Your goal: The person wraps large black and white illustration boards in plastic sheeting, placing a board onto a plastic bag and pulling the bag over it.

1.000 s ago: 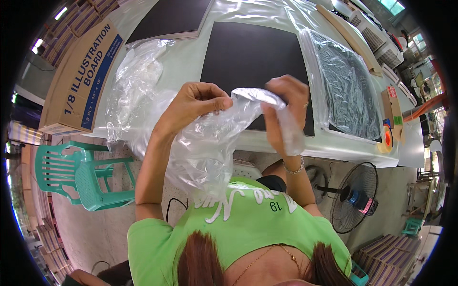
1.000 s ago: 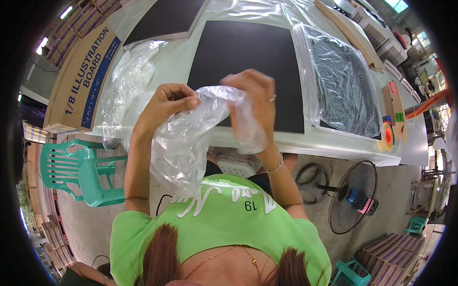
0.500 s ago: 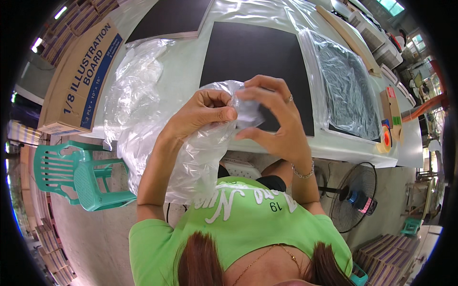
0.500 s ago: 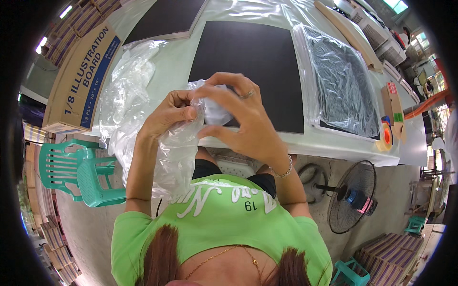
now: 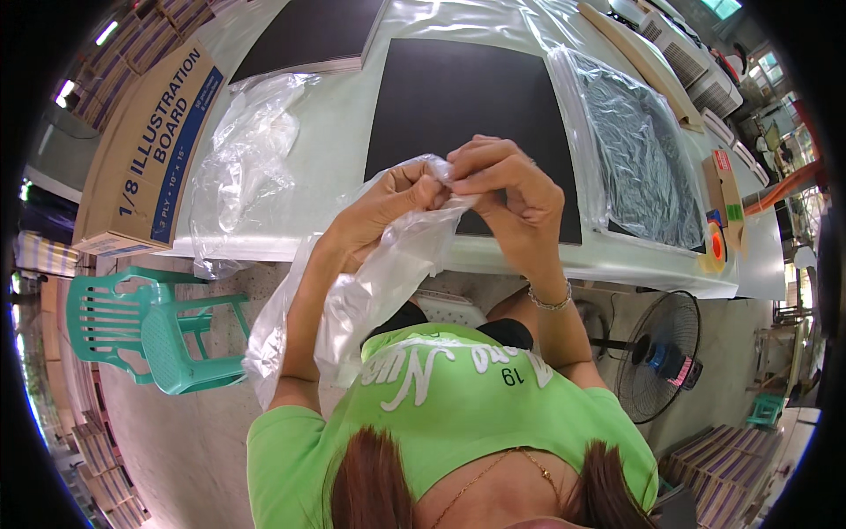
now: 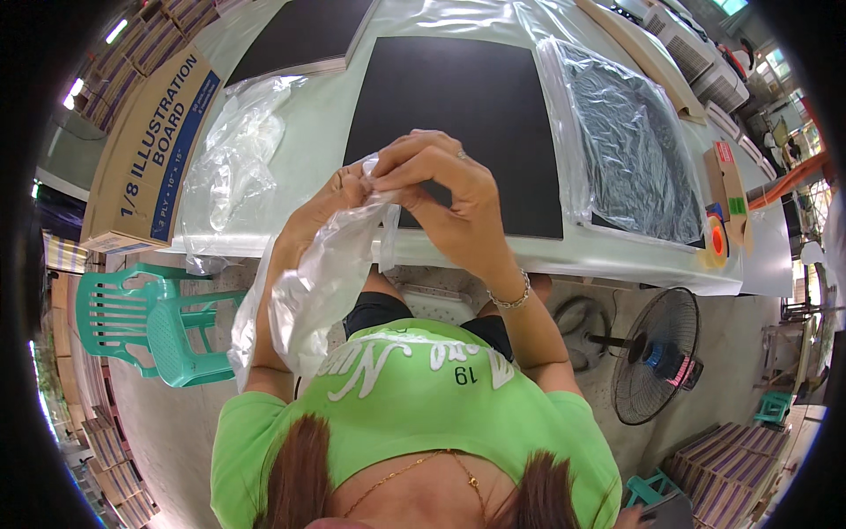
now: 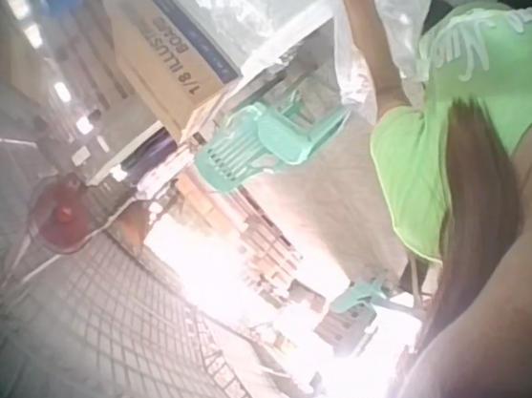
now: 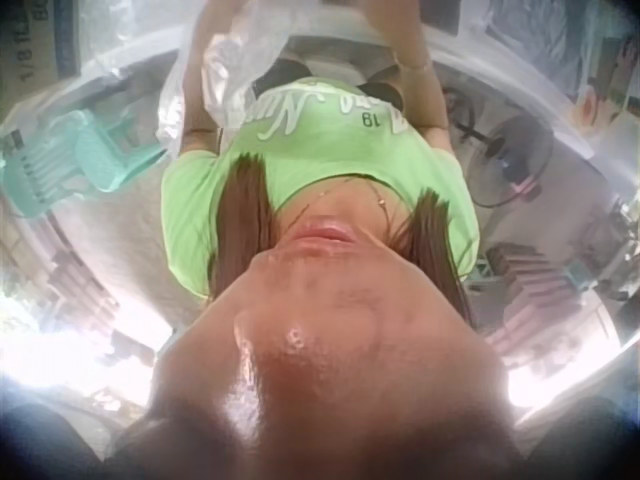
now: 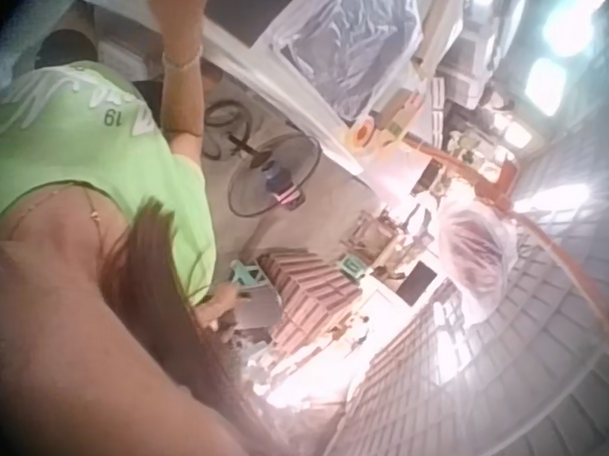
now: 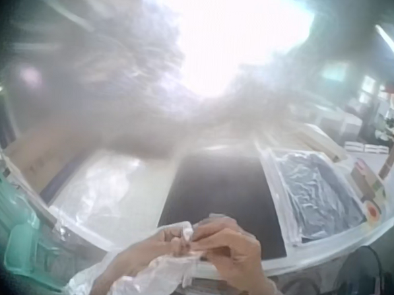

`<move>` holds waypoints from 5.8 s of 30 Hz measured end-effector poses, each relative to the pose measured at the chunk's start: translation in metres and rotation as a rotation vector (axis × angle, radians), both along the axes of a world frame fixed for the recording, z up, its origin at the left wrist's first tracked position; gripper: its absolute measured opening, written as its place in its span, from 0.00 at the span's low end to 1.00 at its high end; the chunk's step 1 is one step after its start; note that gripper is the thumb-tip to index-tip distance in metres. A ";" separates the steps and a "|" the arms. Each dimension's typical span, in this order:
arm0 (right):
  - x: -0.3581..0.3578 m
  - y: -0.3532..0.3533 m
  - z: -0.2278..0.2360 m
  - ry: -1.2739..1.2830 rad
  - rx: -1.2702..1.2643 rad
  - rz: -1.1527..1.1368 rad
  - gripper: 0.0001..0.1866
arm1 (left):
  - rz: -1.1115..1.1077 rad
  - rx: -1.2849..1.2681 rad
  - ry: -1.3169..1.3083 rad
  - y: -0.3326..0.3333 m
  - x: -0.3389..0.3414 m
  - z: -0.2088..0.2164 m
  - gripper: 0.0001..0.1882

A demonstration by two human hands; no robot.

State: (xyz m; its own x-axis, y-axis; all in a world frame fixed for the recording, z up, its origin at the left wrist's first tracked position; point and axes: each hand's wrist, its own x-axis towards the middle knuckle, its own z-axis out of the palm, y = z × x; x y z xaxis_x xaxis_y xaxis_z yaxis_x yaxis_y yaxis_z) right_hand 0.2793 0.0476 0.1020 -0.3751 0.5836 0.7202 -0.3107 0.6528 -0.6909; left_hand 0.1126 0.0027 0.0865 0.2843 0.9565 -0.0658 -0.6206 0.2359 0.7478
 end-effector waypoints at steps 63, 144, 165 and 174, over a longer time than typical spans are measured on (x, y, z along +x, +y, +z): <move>0.053 0.025 -0.028 -0.006 -0.576 -0.017 0.11 | 0.916 0.713 1.087 0.022 -0.032 0.022 0.27; 0.221 -0.008 -0.146 -0.213 -0.838 -0.487 0.07 | 0.238 0.006 0.719 -0.044 -0.104 -0.098 0.24; 0.137 -0.033 -0.148 -0.565 -0.372 -0.941 0.39 | 0.566 0.201 1.479 -0.065 -0.012 -0.130 0.45; 0.145 -0.032 -0.140 -0.469 -0.464 -0.989 0.35 | 0.600 0.239 1.175 -0.053 -0.011 -0.130 0.38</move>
